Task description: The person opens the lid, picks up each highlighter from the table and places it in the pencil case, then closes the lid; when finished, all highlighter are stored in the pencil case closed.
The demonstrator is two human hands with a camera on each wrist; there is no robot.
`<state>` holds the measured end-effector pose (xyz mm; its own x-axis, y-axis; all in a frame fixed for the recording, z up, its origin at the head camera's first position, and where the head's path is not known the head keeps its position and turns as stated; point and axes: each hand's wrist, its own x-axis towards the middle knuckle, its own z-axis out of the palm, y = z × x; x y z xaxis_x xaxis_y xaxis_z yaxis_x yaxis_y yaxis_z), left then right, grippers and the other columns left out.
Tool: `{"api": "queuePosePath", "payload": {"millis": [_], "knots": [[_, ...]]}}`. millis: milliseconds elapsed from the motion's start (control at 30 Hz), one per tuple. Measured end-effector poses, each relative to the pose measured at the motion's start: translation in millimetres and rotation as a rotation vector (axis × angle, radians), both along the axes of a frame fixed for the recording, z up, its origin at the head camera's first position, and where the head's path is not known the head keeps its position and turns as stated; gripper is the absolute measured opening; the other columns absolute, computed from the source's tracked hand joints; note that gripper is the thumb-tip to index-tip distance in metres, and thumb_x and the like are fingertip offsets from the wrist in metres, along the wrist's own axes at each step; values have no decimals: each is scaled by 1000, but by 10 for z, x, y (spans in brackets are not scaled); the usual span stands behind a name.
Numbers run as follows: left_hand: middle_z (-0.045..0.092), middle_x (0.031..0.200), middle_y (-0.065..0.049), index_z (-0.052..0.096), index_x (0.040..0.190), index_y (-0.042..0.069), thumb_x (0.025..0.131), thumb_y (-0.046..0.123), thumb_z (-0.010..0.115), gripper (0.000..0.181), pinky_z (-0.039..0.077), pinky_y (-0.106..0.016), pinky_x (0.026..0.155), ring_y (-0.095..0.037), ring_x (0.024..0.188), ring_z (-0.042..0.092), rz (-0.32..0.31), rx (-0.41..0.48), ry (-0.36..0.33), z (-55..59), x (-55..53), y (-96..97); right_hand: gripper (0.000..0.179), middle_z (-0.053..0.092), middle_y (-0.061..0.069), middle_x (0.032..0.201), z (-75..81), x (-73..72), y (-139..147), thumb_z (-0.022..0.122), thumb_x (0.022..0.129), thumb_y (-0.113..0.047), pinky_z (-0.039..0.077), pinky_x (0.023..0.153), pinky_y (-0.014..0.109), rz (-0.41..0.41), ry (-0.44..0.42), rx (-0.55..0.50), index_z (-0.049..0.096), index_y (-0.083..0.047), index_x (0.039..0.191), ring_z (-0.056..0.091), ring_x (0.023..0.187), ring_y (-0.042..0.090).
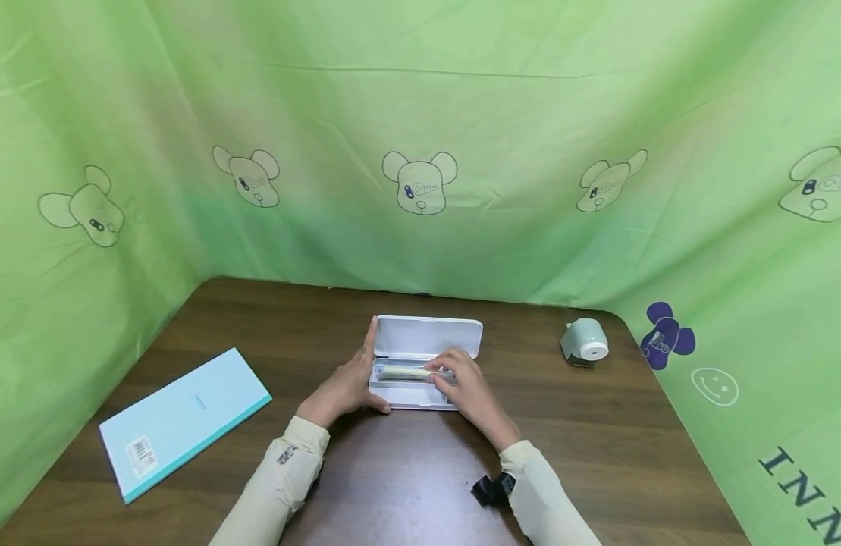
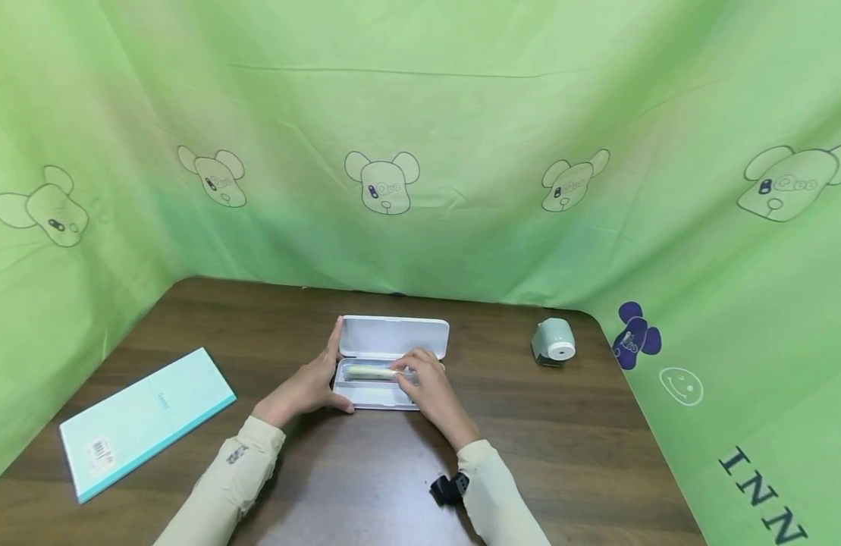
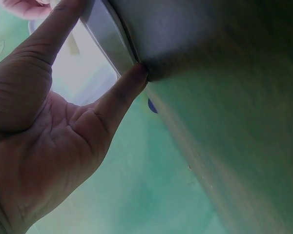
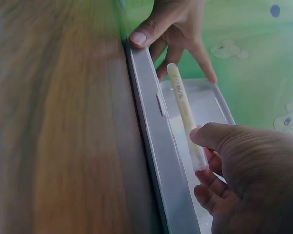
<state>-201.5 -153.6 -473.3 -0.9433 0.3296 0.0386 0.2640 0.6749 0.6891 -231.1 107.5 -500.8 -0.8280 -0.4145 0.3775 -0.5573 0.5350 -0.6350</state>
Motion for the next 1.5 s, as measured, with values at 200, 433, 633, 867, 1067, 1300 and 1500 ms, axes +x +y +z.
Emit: {"api": "queuePosePath", "payload": {"millis": [200,433,633,867,1067,1300,1500], "knots": [[19,171,-41,-17,171,9,72,14,104,157,41,-65,117,-60,147,40,22,-6,-31,58,8,42,18,73,9,112,4,1,-25,83,95,-6,50,102,55,-4,11,39,82,-4,113,64,113,32],[14,174,-36,-17,170,7,71,14,105,157,42,-62,117,-57,149,39,36,-25,-43,75,24,52,8,73,6,98,-3,-32,186,79,97,-5,55,82,37,-172,172,-110,82,-2,104,66,90,23],[14,174,-35,-18,171,9,72,14,104,157,43,-63,116,-58,147,42,47,-22,-48,65,15,47,15,69,14,99,-12,-26,381,68,106,-10,53,79,34,-406,6,-231,77,2,110,65,86,26],[46,156,-43,-14,170,14,68,10,106,157,51,-63,105,-53,130,60,76,34,-35,64,38,59,54,71,22,125,1,-18,434,41,120,-36,54,101,53,-352,-318,-253,45,-8,165,68,118,39],[60,142,-41,-19,170,25,67,12,107,163,53,-62,101,-53,123,64,95,59,-12,-10,21,49,60,72,27,121,48,-31,417,30,120,-44,56,89,37,-343,-432,-379,47,-4,162,69,111,38],[55,143,-44,1,166,9,66,11,107,147,52,-64,102,-54,122,64,123,24,-34,56,37,80,52,70,31,124,76,-24,407,33,120,-42,56,92,40,-349,-455,-420,55,1,141,69,115,42],[53,146,-35,25,154,1,73,20,105,116,48,-56,110,-43,132,58,83,42,-69,-1,2,32,40,67,26,128,84,-30,528,47,118,-36,55,99,42,-230,-523,-457,55,1,134,67,121,39]]}}
